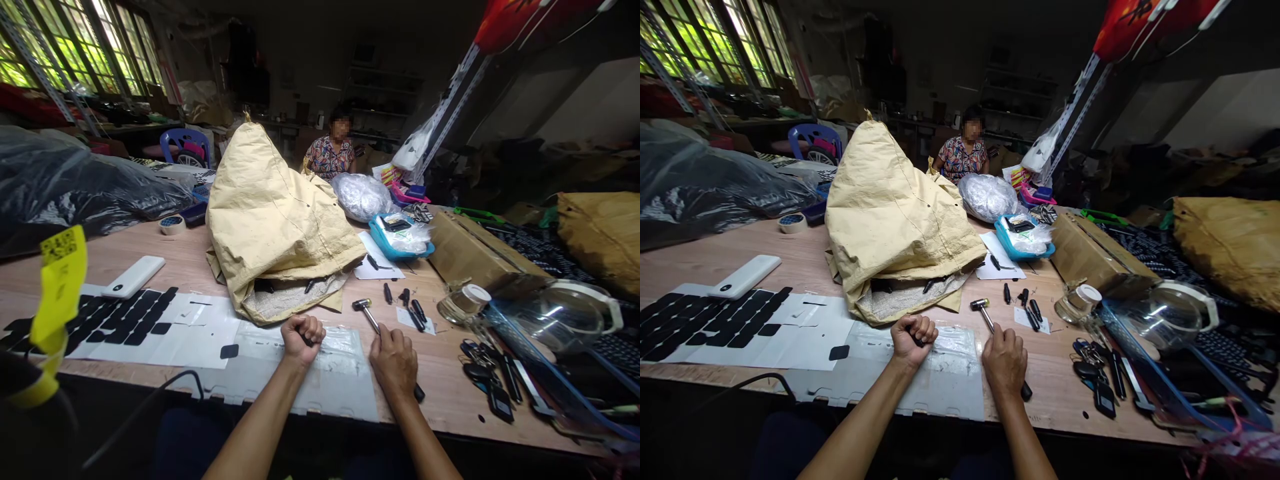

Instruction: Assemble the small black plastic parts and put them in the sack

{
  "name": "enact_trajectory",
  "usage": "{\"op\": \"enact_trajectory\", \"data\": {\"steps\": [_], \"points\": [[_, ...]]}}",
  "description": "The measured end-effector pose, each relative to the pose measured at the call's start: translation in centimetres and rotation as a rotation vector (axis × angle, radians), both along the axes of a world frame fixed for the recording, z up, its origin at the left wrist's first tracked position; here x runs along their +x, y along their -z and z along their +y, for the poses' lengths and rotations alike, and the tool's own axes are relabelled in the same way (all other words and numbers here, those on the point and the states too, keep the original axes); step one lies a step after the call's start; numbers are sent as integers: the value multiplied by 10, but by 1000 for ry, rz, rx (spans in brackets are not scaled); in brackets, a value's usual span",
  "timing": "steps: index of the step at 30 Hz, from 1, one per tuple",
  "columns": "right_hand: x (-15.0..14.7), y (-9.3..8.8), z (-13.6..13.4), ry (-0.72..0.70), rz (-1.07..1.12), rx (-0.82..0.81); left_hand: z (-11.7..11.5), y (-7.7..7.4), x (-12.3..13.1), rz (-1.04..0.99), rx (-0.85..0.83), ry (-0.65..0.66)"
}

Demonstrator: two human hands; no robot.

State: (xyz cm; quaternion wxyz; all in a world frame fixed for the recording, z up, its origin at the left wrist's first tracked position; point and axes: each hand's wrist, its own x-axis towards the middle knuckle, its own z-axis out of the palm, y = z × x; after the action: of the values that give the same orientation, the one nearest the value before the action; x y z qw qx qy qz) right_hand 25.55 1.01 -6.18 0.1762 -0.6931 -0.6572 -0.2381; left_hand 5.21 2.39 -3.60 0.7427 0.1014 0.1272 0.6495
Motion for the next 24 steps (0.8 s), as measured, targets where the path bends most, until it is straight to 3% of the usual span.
{"op": "enact_trajectory", "data": {"steps": [11,24], "points": [[-1,-9,-3,45,10,-53,0,-19,-2,-28,-157,-58],[-3,-11,-6,39,28,-72,-1,-29,-2,-25,-252,-31]]}}
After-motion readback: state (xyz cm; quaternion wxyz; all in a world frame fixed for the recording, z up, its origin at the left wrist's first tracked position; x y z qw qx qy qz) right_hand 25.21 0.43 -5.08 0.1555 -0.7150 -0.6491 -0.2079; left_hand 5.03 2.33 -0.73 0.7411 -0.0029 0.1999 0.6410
